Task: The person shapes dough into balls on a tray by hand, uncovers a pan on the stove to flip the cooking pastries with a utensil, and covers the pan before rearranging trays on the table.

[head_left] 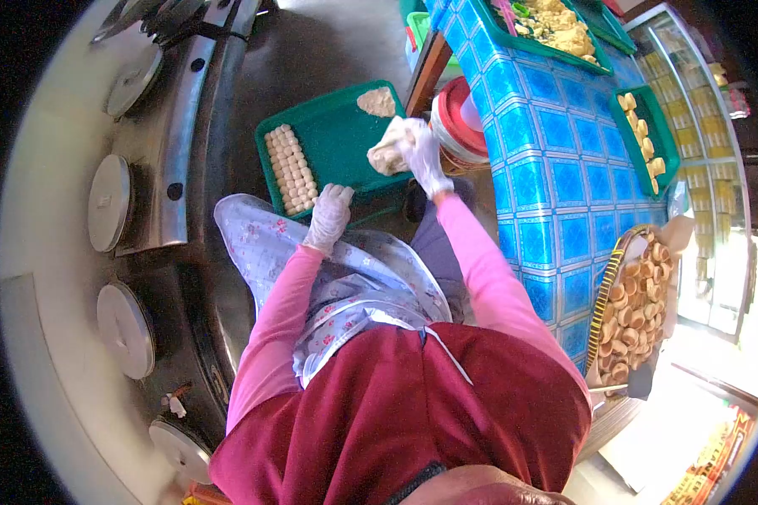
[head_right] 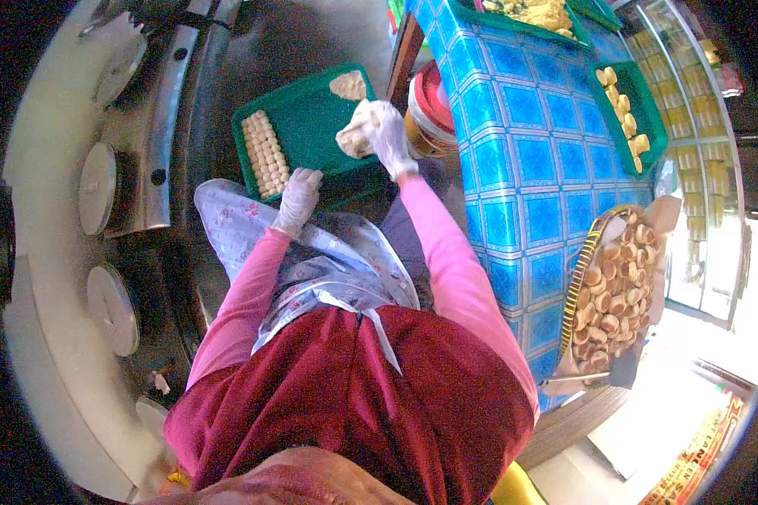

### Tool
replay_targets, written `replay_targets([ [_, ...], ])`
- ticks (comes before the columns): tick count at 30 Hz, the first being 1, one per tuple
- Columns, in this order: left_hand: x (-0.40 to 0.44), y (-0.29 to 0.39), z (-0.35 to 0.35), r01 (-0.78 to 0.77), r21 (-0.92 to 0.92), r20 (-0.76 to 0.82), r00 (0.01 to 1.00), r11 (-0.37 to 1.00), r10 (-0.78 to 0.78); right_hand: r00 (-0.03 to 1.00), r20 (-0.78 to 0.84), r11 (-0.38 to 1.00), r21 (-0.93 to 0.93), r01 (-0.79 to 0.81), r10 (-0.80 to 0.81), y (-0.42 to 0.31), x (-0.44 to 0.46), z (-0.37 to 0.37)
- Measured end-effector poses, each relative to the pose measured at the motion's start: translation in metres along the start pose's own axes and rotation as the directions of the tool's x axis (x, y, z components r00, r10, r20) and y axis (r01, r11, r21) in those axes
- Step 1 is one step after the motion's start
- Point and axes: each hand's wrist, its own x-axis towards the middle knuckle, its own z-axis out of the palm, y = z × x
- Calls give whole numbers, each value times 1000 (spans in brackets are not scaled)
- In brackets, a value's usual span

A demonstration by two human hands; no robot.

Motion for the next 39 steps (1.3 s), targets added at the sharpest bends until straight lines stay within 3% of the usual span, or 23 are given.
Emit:
replay_targets([
  [1,-4,0,-2,16,-9,33,999,1000,-16,987,-76,987,-86,133,-140,10,-22,1],
  [4,-11,-5,-10,-42,-44,38,998,998,43,932,220,782,-507,363,-290,-30,-65,-36],
  [7,-21,-6,-25,-114,-120,20,993,986,117,898,437,722,-605,336,-52,-57,-75,-32],
  [8,-26,-6,-30,-130,-141,1,991,981,131,858,513,822,-500,272,28,-57,-72,-28],
  [9,-28,-6,-36,-145,-157,-21,989,977,144,863,503,897,-365,249,-36,-51,-69,-28],
  [11,-33,-9,-43,-148,-147,15,988,978,152,721,650,949,-313,-34,240,-54,-35,-31],
  [12,-36,-10,-43,-156,-148,6,987,976,159,915,389,976,-218,-17,103,-48,-34,-20],
  [15,-38,-13,-40,-193,-148,-49,981,970,187,876,483,902,-380,205,4,-83,-24,-19],
  [16,-39,-16,-36,-181,-162,-58,983,970,174,825,560,830,-497,255,81,-90,-25,-12],
  [17,-41,-18,-31,-182,-162,-66,983,970,174,735,665,809,-501,307,133,-90,-23,-12],
  [19,-42,-22,-29,-175,-155,-70,984,972,166,747,663,850,-419,321,45,-39,-29,26],
  [22,-49,-23,-31,-178,-154,-65,983,972,170,802,582,674,-647,357,135,-60,-36,45],
  [23,-43,-22,-32,-177,-160,-60,984,971,169,777,617,589,-677,442,126,-63,-33,51],
  [25,-45,-20,-30,-173,-176,-64,984,969,164,740,657,612,-646,457,141,-65,-29,51],
  [26,-47,-21,-30,-169,-178,-66,985,969,160,787,601,695,-626,354,139,-66,-30,50],
  [28,-46,-24,-31,-187,-184,-91,981,965,172,875,391,782,-622,23,286,-72,-31,49],
  [30,-44,-23,-30,-220,-199,-137,971,955,196,860,184,791,-518,-326,475,-81,-32,50],
  [33,-44,-23,-32,-212,-218,-105,976,953,193,837,287,733,-655,-184,466,-100,-39,45],
  [34,-43,-21,-33,-204,-201,-109,977,958,185,879,349,799,-598,-58,325,-96,-41,43],
  [35,-42,-21,-35,-201,-206,-108,977,958,182,693,558,832,-544,-110,456,-89,-31,32],
  [37,-43,-17,-39,-194,-221,-108,979,956,174,601,786,978,-205,29,147,-36,5,20],
  [39,-44,-18,-37,-169,-213,-82,985,962,155,563,798,952,-301,65,214,-90,75,-49],
])
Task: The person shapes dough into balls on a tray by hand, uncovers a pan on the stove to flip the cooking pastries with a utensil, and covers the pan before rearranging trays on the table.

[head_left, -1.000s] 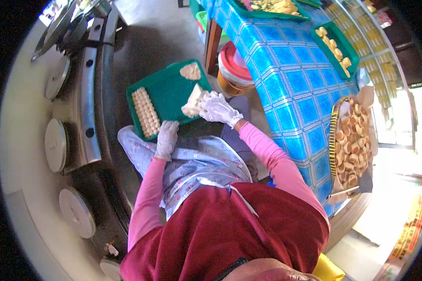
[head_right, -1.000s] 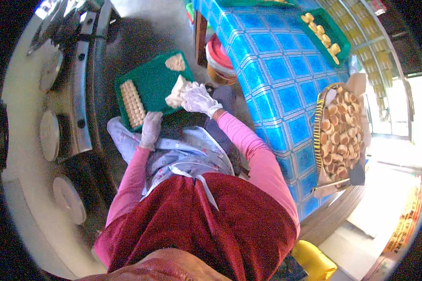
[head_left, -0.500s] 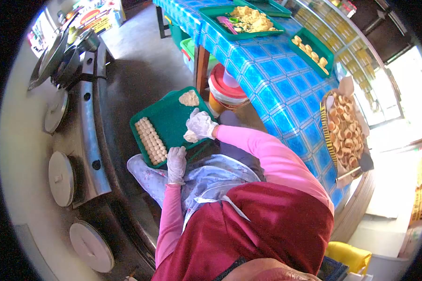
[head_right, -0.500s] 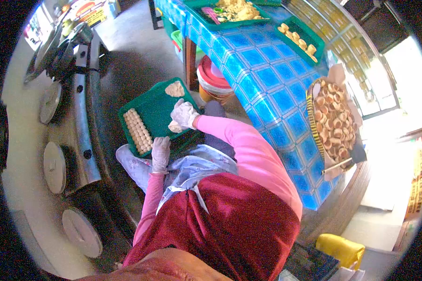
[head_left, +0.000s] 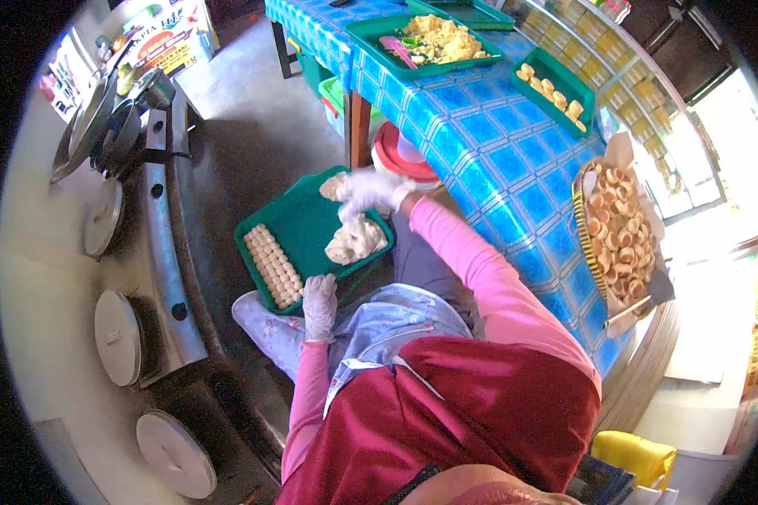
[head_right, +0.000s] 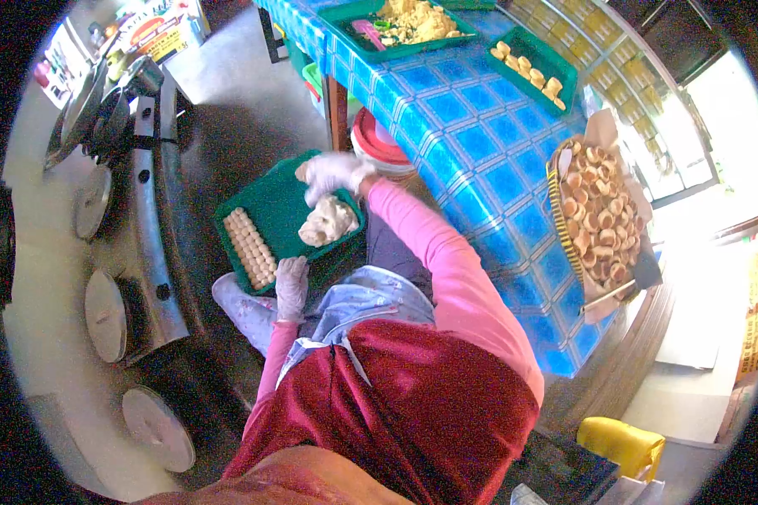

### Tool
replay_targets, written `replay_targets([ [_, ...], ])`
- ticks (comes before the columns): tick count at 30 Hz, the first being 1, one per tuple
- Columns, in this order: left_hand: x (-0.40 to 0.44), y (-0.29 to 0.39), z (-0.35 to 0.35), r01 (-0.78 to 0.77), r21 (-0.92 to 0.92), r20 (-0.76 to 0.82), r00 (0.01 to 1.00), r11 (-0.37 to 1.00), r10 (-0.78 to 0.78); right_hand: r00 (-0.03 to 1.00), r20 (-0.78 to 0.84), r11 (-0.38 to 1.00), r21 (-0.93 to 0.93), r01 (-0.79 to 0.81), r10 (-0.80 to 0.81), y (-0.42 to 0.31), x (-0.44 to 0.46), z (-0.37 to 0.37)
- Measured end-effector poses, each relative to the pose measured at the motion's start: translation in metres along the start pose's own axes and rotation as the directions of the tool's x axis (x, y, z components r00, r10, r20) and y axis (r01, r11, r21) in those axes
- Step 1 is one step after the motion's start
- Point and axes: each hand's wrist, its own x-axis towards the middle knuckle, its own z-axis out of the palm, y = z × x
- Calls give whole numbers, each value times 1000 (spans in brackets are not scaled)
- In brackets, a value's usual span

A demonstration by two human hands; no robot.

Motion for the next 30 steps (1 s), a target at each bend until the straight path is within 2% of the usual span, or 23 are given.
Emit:
replay_targets([
  [1,-1,0,0,20,-8,18,1000,1000,-20,992,-113,973,228,-34,61,5,-16,-40],
  [2,1,0,1,39,-15,33,999,999,-39,988,-152,941,337,15,39,27,-14,-74],
  [3,3,1,-1,51,-38,53,997,998,-49,918,-324,949,135,285,-230,55,-16,-113],
  [4,5,0,-2,62,-59,70,996,996,-58,899,-395,824,433,365,-191,59,-55,-160],
  [5,6,-3,0,94,-63,101,991,994,-87,838,-505,828,366,425,-207,78,-69,-199],
  [6,9,1,-2,108,-83,89,991,991,-101,869,-492,817,478,323,-55,116,-74,-234],
  [8,19,14,-11,152,-88,95,985,985,-144,740,-670,886,378,271,59,174,-93,-284],
  [9,21,14,-9,171,-89,91,982,981,-163,669,-723,838,464,288,171,223,-95,-298],
  [10,22,12,-7,191,-92,90,979,977,-183,591,-753,779,544,312,289,278,-94,-305],
  [12,23,14,-8,235,-86,135,966,968,-222,665,-577,455,807,375,475,384,-86,-312],
  [13,27,15,-11,252,-73,171,956,965,-237,673,-527,424,843,332,520,428,-78,-310],
  [14,31,14,-10,267,-59,203,947,962,-250,679,-539,588,786,192,498,475,-67,-311],
  [15,29,12,-7,261,-51,175,953,964,-248,709,-626,931,343,-122,324,533,-49,-319],
  [16,30,12,-6,279,-47,190,945,959,-266,767,-616,955,-79,-286,178,588,-30,-328],
  [17,33,14,-8,296,-42,205,937,954,-282,658,-702,911,-31,-411,273,586,-22,-322],
  [20,36,13,-6,323,-36,230,924,946,-306,470,-825,673,-156,-723,313,567,-12,-327],
  [22,41,15,-7,323,-42,245,921,946,-303,538,-823,406,-435,-804,184,572,-11,-333],
  [23,44,17,-9,331,-31,266,912,943,-312,592,-786,200,-560,-804,179,572,-5,-336],
  [24,44,17,-8,340,-39,256,912,940,-319,490,-847,342,-406,-847,207,588,5,-337],
  [26,43,17,-6,359,-55,239,911,932,-337,281,-906,574,-52,-817,318,638,27,-341],
  [27,47,17,-8,369,-44,274,898,928,-344,355,-899,581,-149,-800,259,657,32,-341],
  [28,50,17,-8,376,-41,282,893,926,-350,507,-857,456,-419,-785,87,672,36,-343],
  [30,51,18,-9,390,-34,304,881,920,-362,434,-874,581,-241,-777,218,681,42,-344],
])
